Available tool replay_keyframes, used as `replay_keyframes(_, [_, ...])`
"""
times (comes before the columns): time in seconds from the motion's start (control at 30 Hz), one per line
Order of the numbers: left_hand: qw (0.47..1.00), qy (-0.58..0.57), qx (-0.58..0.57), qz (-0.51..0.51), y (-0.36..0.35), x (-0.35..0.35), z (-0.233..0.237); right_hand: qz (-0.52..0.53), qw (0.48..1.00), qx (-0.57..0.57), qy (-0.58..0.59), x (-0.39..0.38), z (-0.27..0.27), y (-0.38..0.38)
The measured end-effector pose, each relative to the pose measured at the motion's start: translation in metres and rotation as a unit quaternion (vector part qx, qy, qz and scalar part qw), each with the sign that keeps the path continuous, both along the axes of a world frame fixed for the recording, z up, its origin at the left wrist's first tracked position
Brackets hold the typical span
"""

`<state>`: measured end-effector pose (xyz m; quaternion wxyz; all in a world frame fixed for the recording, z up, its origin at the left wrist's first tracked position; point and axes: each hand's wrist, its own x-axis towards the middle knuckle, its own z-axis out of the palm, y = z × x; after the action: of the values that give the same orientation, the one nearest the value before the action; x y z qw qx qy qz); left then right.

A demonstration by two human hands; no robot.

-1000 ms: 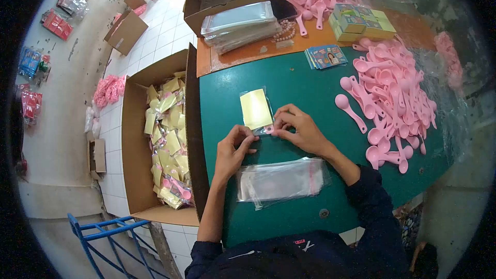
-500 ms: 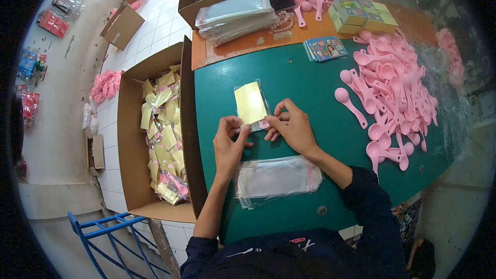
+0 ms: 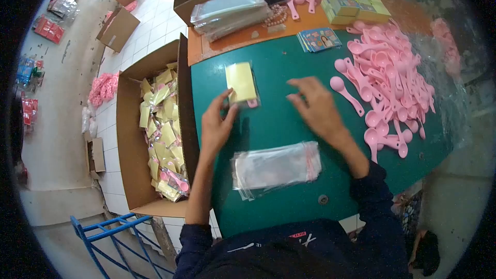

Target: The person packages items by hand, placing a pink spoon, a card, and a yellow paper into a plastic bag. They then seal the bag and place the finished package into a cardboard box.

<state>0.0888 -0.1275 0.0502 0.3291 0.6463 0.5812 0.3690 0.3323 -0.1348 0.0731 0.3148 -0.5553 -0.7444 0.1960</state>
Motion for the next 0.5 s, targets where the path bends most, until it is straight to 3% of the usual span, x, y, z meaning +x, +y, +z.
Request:
replay_keyframes(0.03, [0.980,0.164,0.110,-0.012,0.001,-0.005,0.000,-0.033,0.993,0.059,-0.098,0.020,0.006,-0.005])
replay_keyframes(0.1, [0.885,0.386,0.257,0.040,-0.015,0.006,0.027,-0.131,0.980,-0.022,-0.150,0.059,0.011,-0.024])
replay_keyframes(0.17, [0.963,0.207,0.130,-0.112,-0.037,0.025,0.027,-0.153,0.968,-0.020,-0.197,0.084,-0.004,-0.043])
replay_keyframes(0.2, [0.974,0.112,0.061,-0.185,-0.048,0.037,0.024,-0.162,0.962,-0.020,-0.219,0.089,-0.011,-0.050])
replay_keyframes(0.3, [0.957,0.152,0.096,-0.227,-0.072,0.066,0.015,-0.145,0.977,-0.011,-0.155,0.089,-0.014,-0.055])
replay_keyframes(0.4, [0.964,0.019,-0.015,-0.264,-0.060,0.062,0.001,-0.144,0.984,-0.005,-0.105,0.087,0.000,-0.058])
replay_keyframes(0.5, [0.963,-0.095,-0.048,-0.246,-0.057,0.055,0.007,-0.148,0.988,-0.017,-0.052,0.066,0.023,-0.066])
